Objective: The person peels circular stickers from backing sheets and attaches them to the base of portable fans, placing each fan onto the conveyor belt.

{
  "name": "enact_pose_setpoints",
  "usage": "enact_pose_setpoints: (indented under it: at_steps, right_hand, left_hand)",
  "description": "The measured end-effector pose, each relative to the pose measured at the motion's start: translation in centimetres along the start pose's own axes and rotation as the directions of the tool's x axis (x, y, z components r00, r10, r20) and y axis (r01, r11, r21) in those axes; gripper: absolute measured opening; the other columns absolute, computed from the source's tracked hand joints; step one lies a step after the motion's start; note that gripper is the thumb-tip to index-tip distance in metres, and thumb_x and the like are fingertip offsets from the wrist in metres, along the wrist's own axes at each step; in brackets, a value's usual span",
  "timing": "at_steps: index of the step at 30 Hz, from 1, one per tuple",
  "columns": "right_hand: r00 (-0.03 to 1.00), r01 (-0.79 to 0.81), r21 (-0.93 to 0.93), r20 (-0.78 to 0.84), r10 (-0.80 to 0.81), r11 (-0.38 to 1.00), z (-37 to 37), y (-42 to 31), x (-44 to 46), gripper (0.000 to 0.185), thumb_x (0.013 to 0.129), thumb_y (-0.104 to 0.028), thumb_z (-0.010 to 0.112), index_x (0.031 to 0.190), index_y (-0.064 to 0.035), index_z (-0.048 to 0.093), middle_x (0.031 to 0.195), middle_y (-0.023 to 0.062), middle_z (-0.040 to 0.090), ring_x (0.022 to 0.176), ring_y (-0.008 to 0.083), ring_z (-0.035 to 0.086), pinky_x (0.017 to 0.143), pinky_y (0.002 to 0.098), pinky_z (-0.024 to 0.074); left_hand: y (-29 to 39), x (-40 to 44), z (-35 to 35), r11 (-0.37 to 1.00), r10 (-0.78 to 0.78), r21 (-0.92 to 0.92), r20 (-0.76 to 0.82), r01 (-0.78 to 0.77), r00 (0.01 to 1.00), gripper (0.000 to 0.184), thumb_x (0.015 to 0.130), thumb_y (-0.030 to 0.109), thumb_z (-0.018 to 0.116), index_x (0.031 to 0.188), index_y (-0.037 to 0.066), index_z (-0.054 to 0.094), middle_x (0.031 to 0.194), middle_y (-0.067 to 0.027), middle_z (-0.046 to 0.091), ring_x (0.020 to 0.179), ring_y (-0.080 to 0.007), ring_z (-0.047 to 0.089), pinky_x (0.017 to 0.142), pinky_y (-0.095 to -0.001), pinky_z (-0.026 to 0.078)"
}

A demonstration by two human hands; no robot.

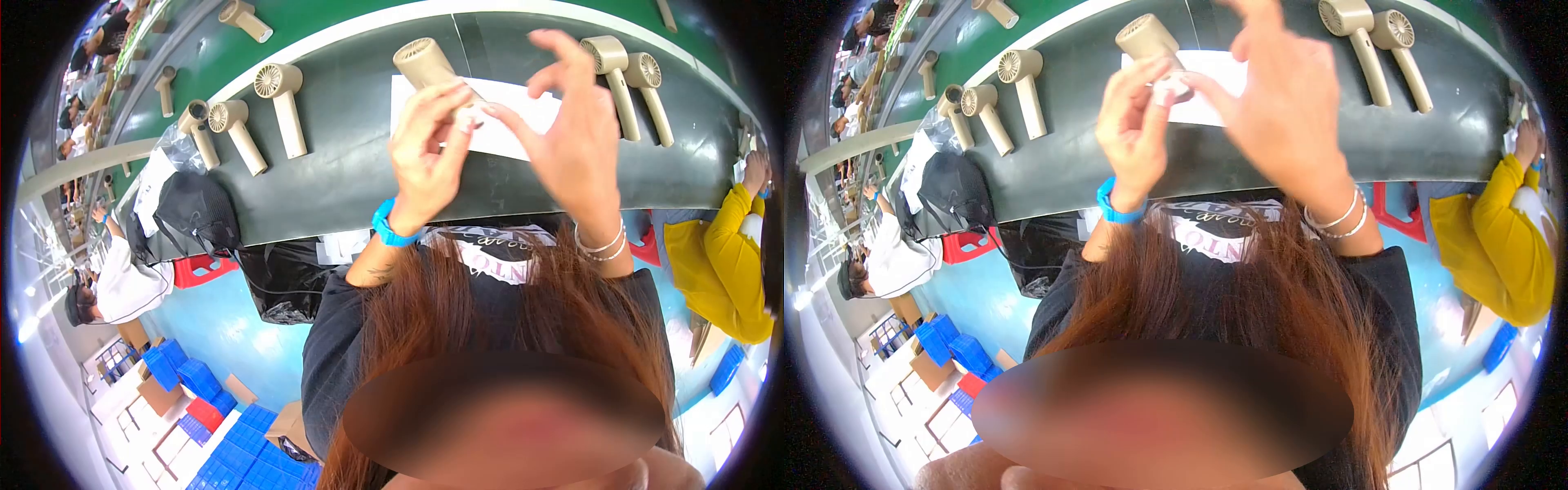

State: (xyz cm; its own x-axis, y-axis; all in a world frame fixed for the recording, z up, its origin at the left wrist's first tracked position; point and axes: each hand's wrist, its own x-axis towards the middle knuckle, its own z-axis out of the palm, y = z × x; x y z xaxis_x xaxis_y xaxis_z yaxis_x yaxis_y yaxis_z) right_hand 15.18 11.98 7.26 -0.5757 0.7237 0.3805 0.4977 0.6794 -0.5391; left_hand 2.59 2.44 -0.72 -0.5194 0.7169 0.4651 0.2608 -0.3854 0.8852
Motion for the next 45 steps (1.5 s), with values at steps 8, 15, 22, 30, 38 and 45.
enact_pose_setpoints:
  at_steps: [8, 15, 22, 30, 38, 45]
  right_hand:
    - [0.985, 0.052, 0.346, 0.139, -0.106, 0.937, 6.9, 5.4, 0.5, 0.019, 0.081, -0.008, 0.067, 0.099, -0.0032, 0.062, 0.100, 0.0129, 0.062, 0.081, 0.0287, 0.063, 0.075, 0.0354, 0.0505]
    - [0.943, 0.064, 0.353, 0.284, -0.172, 0.934, 12.9, 3.9, -1.7, 0.014, 0.083, -0.003, 0.064, 0.097, -0.0012, 0.063, 0.096, 0.0119, 0.061, 0.075, 0.0257, 0.064, 0.068, 0.0341, 0.0520]
    - [0.931, 0.082, 0.242, 0.327, -0.161, 0.967, 14.2, 1.6, -2.4, 0.013, 0.082, -0.005, 0.064, 0.094, -0.0039, 0.061, 0.093, 0.0108, 0.056, 0.088, 0.0289, 0.061, 0.074, 0.0395, 0.0499]
    - [0.919, 0.031, 0.202, 0.380, -0.108, 0.979, 14.6, 0.8, -2.3, 0.020, 0.079, -0.005, 0.063, 0.098, -0.0013, 0.058, 0.099, 0.0186, 0.059, 0.094, 0.0386, 0.058, 0.077, 0.0456, 0.0480]
    - [0.965, -0.041, 0.583, 0.235, -0.120, 0.811, 17.9, 1.9, -3.8, 0.015, 0.084, -0.007, 0.055, 0.096, 0.0003, 0.060, 0.095, 0.0194, 0.062, 0.091, 0.0314, 0.059, 0.078, 0.0446, 0.0460]
    - [0.909, 0.121, 0.345, 0.337, -0.243, 0.931, 15.5, 1.4, -2.7, 0.017, 0.077, -0.002, 0.054, 0.093, 0.0029, 0.057, 0.089, 0.0245, 0.061, 0.088, 0.0433, 0.058, 0.073, 0.0489, 0.0474]
  left_hand:
    - [-4.3, 9.1, -5.0, 0.959, 0.115, 0.262, -0.011, -0.108, 0.993, 0.016, 0.083, 0.001, 0.067, 0.098, 0.002, 0.062, 0.101, -0.0076, 0.063, 0.080, -0.0186, 0.067, 0.064, -0.0325, 0.057]
    - [-12.2, 18.6, -4.8, 0.709, 0.306, 0.551, 0.323, -0.440, 0.896, 0.022, 0.080, 0.014, 0.070, 0.097, 0.004, 0.061, 0.093, -0.0127, 0.062, 0.086, -0.0326, 0.061, 0.073, -0.0378, 0.050]
    - [-14.2, 21.0, -4.5, 0.607, 0.218, 0.606, 0.496, -0.514, 0.841, 0.023, 0.078, 0.016, 0.070, 0.096, 0.006, 0.059, 0.100, -0.0106, 0.059, 0.086, -0.0337, 0.060, 0.073, -0.0415, 0.050]
    - [-5.4, 13.9, 10.8, 0.676, 0.278, 0.184, 0.833, -0.713, 0.479, 0.019, 0.080, 0.016, 0.061, 0.096, 0.006, 0.064, 0.098, -0.0094, 0.063, 0.099, -0.0255, 0.060, 0.078, -0.0383, 0.053]
    - [-7.5, 9.7, 21.4, 0.350, 0.133, 0.040, 0.987, -0.936, 0.092, 0.022, 0.084, 0.008, 0.056, 0.106, 0.011, 0.057, 0.097, -0.0035, 0.060, 0.094, -0.0185, 0.061, 0.091, -0.0405, 0.043]
    - [-1.1, 14.0, 14.4, 0.976, 0.217, -0.146, 0.742, -0.163, 0.634, 0.031, 0.090, 0.015, 0.058, 0.115, 0.002, 0.046, 0.094, -0.0122, 0.059, 0.087, -0.0214, 0.061, 0.077, -0.0394, 0.047]
